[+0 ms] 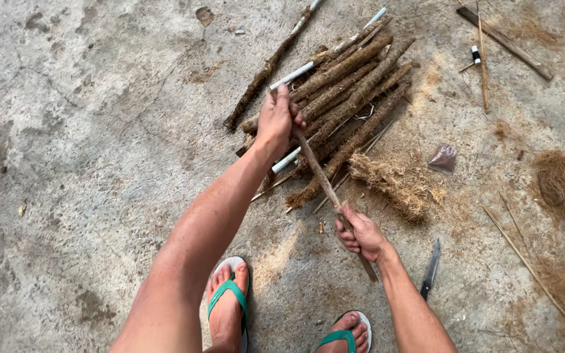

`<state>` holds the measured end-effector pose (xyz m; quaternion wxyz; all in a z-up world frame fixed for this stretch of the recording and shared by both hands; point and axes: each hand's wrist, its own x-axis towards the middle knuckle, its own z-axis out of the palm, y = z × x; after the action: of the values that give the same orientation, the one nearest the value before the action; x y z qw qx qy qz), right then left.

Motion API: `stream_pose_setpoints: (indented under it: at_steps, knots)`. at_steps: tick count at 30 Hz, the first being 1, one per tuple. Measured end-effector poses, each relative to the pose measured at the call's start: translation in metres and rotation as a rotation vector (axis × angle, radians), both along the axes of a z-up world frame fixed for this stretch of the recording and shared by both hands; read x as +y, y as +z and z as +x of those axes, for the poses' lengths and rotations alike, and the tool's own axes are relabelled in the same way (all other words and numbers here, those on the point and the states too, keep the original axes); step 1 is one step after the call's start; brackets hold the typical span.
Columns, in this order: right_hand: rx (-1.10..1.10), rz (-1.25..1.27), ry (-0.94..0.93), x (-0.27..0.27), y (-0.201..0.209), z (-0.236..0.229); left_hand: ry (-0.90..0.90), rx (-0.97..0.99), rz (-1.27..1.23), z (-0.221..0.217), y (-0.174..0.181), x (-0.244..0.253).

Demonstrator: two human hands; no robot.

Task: The person uses a knife to scrape and trim coconut fiber from a bundle attached to a metal rod. They repeatedly pull the fiber along the rod to remove loose strands and then cut the excess material to shape the bundle.

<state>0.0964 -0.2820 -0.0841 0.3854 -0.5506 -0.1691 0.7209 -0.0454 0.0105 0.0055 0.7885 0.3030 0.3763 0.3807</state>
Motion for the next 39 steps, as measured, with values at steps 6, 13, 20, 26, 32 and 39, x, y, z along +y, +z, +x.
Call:
stream_pose_setpoints:
  at_steps: [6, 13, 20, 26, 32, 39]
  knots:
    - [-0.032, 0.141, -0.030, -0.006, 0.011, -0.011, 0.107, 0.119, 0.012, 0.002, -0.003, 0.025]
    - [-0.210, 0.212, -0.122, -0.024, -0.012, -0.024, 0.071, 0.139, 0.103, 0.044, -0.032, 0.037]
    - [-0.092, 0.201, -0.200, -0.025, -0.014, -0.051, 0.040, 0.154, 0.051, 0.037, -0.053, 0.043]
    - [-0.172, 0.181, -0.213, 0.000, 0.001, -0.070, 0.065, 0.124, 0.009, 0.002, -0.063, 0.052]
    - [-0.213, 0.140, -0.168, 0.007, 0.005, -0.086, -0.020, -0.004, 0.068, -0.020, -0.038, 0.053]
    - [-0.327, 0.199, -0.010, 0.006, 0.003, -0.050, -0.090, 0.177, 0.181, -0.070, 0.021, 0.046]
